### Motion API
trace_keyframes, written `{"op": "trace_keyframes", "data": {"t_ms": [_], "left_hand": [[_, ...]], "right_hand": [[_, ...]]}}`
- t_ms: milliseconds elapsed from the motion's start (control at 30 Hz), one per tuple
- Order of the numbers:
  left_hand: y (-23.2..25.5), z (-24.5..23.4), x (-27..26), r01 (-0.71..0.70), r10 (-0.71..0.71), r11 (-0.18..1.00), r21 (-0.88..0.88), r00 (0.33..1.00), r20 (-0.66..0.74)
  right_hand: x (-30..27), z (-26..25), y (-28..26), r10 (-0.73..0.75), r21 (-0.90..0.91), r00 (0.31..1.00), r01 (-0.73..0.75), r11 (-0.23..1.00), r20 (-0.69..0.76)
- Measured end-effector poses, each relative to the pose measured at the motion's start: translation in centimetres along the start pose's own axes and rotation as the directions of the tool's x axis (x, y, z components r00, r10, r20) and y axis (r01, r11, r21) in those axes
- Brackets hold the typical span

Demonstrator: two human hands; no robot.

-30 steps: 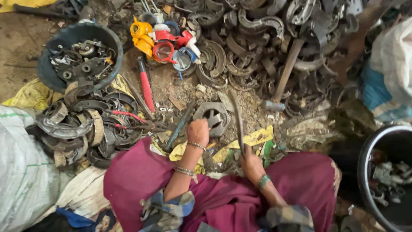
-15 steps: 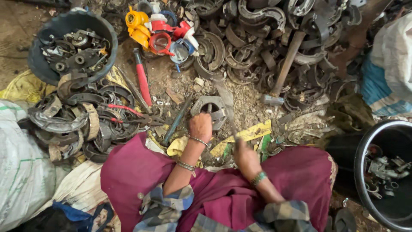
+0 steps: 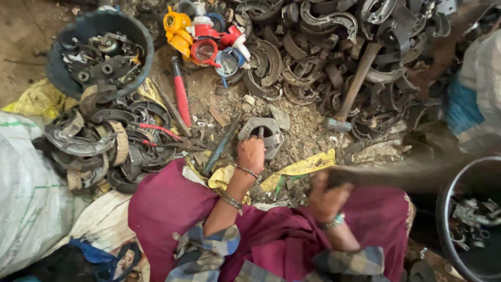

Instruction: The person sits on the floor and uses a hammer and a metal rod to repeatedly strike a metal part placed on a hexagonal anvil. The person adjusts the part and continues hammering to shape or flatten it.

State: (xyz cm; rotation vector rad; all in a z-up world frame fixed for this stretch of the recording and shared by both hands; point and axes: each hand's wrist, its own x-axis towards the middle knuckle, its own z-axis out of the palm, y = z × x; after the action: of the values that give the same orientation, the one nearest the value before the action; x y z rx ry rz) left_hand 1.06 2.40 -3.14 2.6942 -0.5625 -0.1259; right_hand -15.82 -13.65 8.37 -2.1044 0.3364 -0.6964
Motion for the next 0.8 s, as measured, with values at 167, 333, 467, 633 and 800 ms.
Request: {"op": "trace_keyframes", "data": {"t_ms": [167, 333, 467, 633, 800], "left_hand": [[0.8, -0.6, 0.7, 0.023, -0.025, 0.997, -0.072, 0.999, -0.028], [0.7, -0.8, -0.9, 0.019, -0.020, 1.000, 0.020, 0.999, 0.032], [1.0, -1.1, 0.2, 0.031, -0.030, 0.999, -0.037, 0.999, 0.013], [0.5, -1.2, -0.4, -0.014, 0.015, 1.000, 0.008, 1.000, -0.026], [0.9, -3.3, 3.0, 0.023, -0.020, 0.997, 0.079, 0.999, -0.035]], "right_hand": [[-1.5, 3.0, 4.5, 0.229, -0.591, 0.838, 0.132, 0.796, 0.495], [0.1, -1.0, -0.6, 0.222, -0.416, 0.940, -0.098, 0.904, 0.260], [1.5, -2.6, -2.6, -0.028, 0.126, 0.996, 0.040, 0.991, -0.090], [-1.8, 2.9, 5.0, 0.011, -0.512, 0.959, 0.142, 0.847, 0.284], [0.9, 2.6, 6.4, 0.000, -0.498, 0.916, 0.218, 0.839, 0.400]]}}
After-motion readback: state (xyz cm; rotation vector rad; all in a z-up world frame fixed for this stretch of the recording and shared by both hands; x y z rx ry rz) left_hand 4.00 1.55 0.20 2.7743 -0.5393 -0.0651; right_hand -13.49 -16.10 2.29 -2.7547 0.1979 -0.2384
